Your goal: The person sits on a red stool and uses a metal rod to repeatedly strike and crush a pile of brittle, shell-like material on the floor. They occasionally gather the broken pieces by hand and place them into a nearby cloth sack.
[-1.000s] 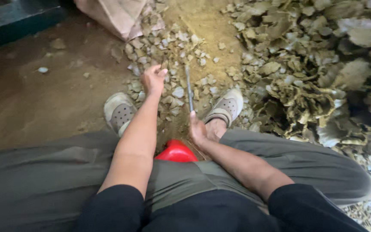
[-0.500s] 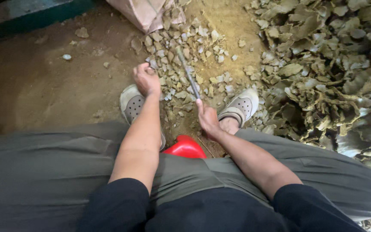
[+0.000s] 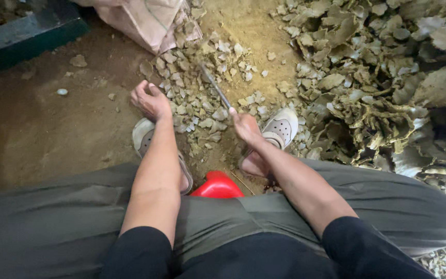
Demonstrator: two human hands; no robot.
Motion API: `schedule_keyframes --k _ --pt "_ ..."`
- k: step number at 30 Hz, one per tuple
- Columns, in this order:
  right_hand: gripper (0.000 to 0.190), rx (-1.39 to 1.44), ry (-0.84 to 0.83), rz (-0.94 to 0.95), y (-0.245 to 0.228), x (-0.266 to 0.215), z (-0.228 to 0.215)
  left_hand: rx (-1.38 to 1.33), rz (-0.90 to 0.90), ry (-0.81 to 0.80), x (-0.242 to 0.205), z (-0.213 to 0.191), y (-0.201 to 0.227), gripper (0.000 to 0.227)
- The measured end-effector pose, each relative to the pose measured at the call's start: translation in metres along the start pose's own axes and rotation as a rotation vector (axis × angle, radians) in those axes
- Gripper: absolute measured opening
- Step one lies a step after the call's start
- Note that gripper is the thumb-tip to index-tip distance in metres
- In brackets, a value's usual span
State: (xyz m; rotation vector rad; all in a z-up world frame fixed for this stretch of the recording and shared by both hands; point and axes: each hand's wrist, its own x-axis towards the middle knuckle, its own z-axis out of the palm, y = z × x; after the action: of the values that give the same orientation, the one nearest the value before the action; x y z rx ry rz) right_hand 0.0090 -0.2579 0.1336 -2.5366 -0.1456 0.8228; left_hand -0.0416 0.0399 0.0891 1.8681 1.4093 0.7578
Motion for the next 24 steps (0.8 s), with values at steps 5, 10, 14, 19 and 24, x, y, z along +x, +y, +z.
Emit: schedule_keyframes --k 5,10,14,19,24 --pt "0.073 0.148 0.152 -0.003 0.005 0.028 -0.001 0.026 0.108 -0.134 0.021 0.026 -0.025 0.052" --pt "0.076 -0.019 0.072 -0.05 -0.005 0.057 -0.001 -0.213 0.145 -0.367 0.008 0.051 -0.021 0.055" --pt "0.077 0.036 0.175 -0.089 -0.016 0.071 0.012 -0.162 0.127 -0.479 -0.016 0.067 -0.007 0.05" --pt "0.083 -0.045 0.021 -0.049 -0.032 0.061 0.022 -0.197 0.245 -0.489 -0.025 0.053 0.01 0.039" --pt "0.077 0.054 0.05 -0.053 -0.069 0.067 0.008 -0.139 0.35 -0.451 0.0 0.037 0.032 0.059"
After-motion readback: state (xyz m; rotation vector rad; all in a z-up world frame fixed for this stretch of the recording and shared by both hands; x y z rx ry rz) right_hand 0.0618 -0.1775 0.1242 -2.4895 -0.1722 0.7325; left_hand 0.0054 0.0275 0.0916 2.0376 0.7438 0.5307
